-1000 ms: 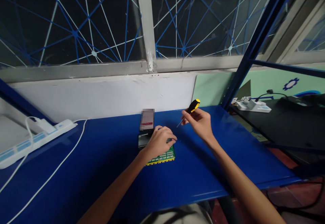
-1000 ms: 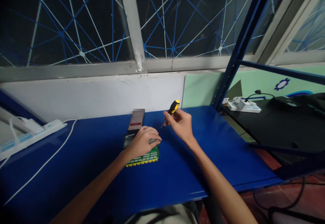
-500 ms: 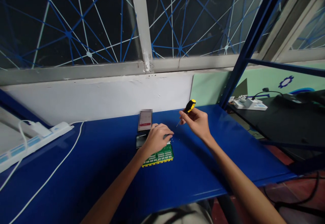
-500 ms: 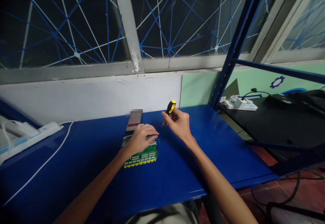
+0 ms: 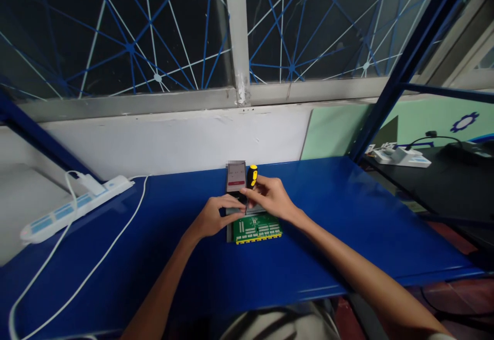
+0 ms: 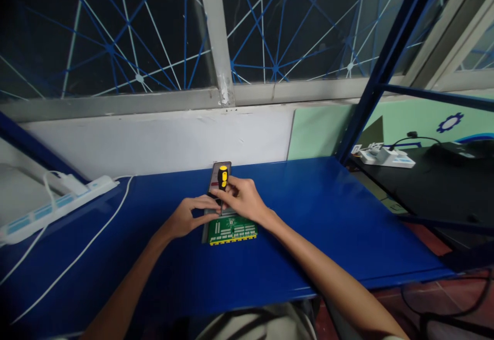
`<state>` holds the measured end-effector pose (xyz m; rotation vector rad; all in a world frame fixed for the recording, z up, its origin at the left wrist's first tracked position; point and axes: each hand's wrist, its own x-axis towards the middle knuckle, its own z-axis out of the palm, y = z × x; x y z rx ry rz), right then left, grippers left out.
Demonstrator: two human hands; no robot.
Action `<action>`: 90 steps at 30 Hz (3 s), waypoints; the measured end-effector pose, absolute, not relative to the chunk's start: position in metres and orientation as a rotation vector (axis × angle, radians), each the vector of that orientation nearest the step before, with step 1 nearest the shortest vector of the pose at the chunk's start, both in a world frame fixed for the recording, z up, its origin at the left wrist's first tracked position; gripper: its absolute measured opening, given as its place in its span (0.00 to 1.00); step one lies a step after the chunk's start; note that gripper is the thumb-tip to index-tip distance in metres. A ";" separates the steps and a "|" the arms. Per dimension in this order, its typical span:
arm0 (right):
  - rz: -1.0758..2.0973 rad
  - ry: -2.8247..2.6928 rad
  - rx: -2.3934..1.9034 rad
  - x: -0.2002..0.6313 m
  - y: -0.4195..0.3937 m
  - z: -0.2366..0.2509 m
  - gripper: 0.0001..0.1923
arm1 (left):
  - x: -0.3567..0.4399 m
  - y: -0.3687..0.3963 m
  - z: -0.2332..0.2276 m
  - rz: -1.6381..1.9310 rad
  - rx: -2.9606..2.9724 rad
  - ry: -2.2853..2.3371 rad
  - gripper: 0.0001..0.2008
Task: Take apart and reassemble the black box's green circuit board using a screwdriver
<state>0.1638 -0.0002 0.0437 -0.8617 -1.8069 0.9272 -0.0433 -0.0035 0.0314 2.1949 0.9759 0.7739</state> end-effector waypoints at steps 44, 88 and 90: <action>0.692 -2.022 -0.872 0.144 -0.003 0.036 0.17 | -0.052 0.006 0.018 0.726 2.270 1.021 0.07; 0.871 -1.900 -0.825 0.146 -0.010 0.035 0.07 | -0.049 0.003 0.021 0.749 2.353 0.993 0.07; 0.832 -1.927 -0.839 0.147 -0.010 0.034 0.06 | -0.050 0.003 0.021 0.720 2.382 0.956 0.08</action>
